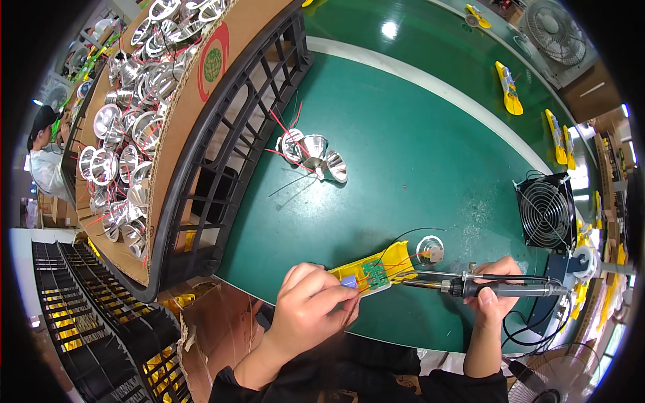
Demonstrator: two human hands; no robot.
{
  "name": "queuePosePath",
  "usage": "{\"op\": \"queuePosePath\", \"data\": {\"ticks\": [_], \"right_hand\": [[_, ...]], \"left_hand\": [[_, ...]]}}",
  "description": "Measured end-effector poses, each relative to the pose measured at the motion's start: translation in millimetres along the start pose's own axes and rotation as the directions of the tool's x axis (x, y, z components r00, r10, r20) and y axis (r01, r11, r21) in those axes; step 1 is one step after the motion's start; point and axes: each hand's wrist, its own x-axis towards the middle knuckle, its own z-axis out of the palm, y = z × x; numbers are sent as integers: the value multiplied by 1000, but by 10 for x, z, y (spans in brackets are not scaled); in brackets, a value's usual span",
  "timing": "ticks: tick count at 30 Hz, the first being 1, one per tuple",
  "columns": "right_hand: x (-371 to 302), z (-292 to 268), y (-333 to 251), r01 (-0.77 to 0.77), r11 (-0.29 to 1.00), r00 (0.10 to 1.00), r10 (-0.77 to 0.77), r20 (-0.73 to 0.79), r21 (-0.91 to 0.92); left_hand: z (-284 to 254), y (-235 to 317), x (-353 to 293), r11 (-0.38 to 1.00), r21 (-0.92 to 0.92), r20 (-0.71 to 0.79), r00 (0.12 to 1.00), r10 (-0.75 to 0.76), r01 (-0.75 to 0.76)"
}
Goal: The person solders electrical wires and components to circuit boards inside flashlight housings using a soldering iron and places the assembled flashlights onto the conveyor belt.
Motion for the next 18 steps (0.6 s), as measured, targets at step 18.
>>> {"op": "queuePosePath", "data": {"ticks": [18], "right_hand": [[-900,-536,-177,-28,994,879,-25,-477,-103]], "left_hand": [[-215,59,47,981,192,153,988,-27,-2]]}}
